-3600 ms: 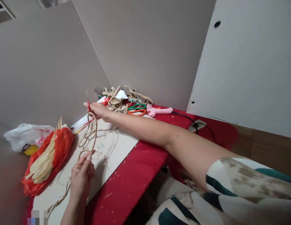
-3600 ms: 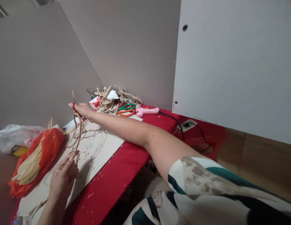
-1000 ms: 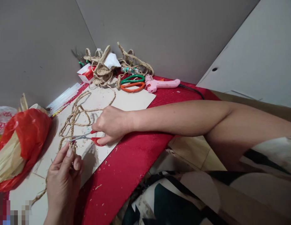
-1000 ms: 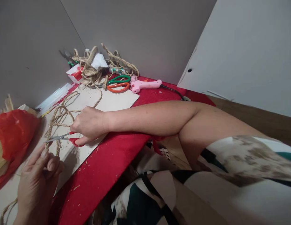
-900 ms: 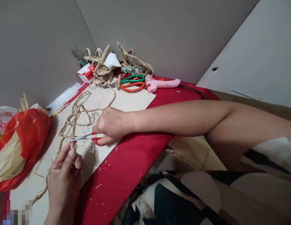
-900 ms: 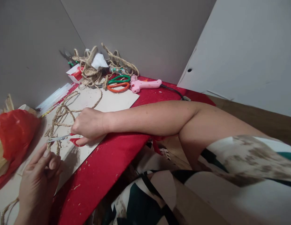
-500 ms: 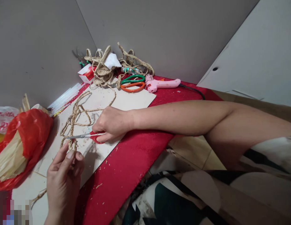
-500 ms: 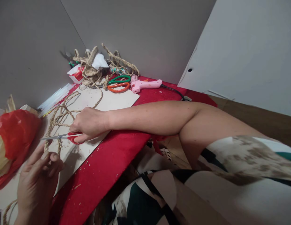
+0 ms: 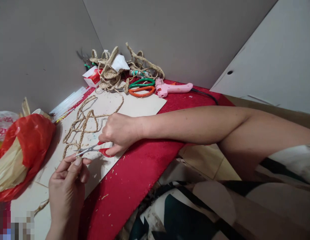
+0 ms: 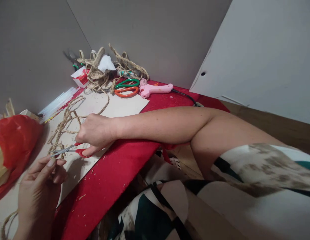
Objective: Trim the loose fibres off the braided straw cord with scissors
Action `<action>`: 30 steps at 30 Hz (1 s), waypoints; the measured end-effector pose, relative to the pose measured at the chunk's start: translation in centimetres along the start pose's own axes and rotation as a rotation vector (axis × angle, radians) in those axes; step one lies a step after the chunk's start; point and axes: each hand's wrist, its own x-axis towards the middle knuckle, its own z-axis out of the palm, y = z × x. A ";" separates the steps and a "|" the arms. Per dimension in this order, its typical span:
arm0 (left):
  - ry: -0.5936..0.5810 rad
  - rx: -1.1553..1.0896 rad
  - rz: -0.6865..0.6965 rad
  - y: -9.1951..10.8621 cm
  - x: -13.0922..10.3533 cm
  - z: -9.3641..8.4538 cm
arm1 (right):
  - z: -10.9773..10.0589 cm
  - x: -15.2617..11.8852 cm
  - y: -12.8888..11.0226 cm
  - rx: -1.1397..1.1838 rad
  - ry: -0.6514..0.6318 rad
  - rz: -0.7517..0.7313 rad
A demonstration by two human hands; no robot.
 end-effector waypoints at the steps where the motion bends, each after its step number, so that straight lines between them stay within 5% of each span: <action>1: 0.002 -0.003 -0.005 0.0 0.0 0.0 | 0.0 0.0 0.0 -0.005 -0.004 -0.006; 23: -0.027 -0.003 0.003 0.2 0.5 -0.2 | -0.6 0.2 0.0 -0.062 -0.076 -0.053; 30: 0.005 -0.056 0.022 0.4 0.4 -0.1 | 0.0 0.3 0.9 0.124 0.078 0.033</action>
